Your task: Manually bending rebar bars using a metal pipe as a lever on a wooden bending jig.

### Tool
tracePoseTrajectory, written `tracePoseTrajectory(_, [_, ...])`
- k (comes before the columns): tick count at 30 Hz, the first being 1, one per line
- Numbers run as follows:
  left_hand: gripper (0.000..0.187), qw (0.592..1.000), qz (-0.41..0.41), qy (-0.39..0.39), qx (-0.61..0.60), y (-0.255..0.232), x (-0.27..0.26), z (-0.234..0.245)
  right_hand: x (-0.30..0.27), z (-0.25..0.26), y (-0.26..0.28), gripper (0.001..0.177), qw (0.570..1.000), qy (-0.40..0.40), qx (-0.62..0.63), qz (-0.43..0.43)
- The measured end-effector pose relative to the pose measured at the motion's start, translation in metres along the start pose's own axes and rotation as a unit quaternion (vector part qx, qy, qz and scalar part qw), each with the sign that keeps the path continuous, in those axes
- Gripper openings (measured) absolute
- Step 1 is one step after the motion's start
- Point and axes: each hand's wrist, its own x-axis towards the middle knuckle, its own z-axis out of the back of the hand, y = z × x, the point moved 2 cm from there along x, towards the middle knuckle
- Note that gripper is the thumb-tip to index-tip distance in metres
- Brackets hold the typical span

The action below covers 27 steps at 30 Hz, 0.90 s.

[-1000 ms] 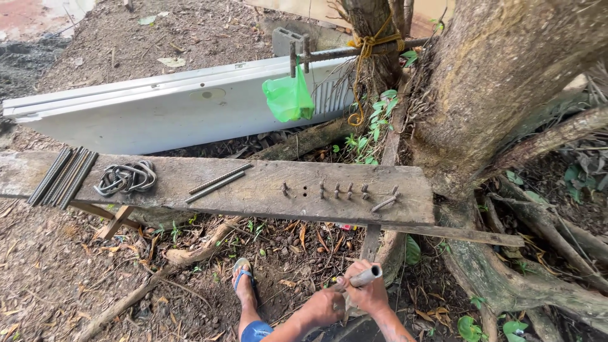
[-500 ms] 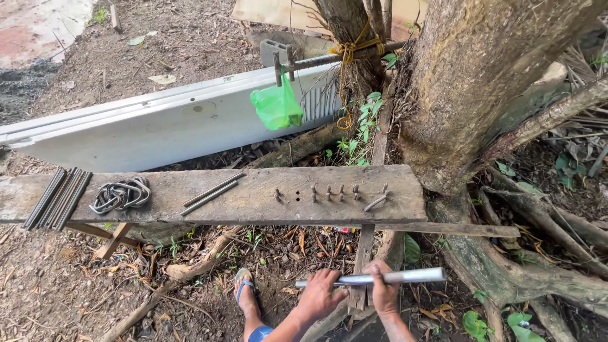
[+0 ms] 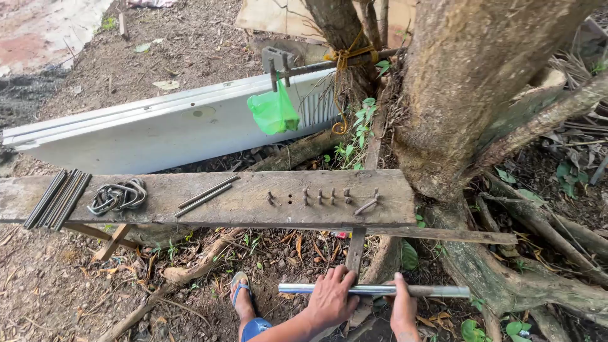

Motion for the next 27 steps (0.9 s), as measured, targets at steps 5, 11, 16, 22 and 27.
tracePoseTrajectory(5, [0.070,0.998,0.063,0.004,-0.024,-0.023,0.013,0.007,0.017,-0.010,-0.007,0.048,0.999,0.039,0.003,-0.036])
tracePoseTrajectory(11, [0.085,0.994,0.064,-0.004,0.091,-0.037,0.037,-0.021,0.042,-0.011,-0.027,0.048,0.989,0.063,0.043,-0.128])
tracePoseTrajectory(16, [0.083,0.978,0.102,0.024,0.178,-0.056,0.057,-0.024,0.049,0.009,-0.023,0.059,0.980,0.115,-0.004,-0.163])
tracePoseTrajectory(22, [0.080,0.981,0.106,-0.003,0.161,-0.051,0.064,-0.034,0.029,0.012,0.024,0.056,0.975,0.132,-0.071,-0.165])
tracePoseTrajectory(27, [0.073,0.984,0.128,-0.018,0.122,-0.051,0.068,-0.026,0.011,0.006,0.056,0.064,0.976,0.152,-0.102,-0.120])
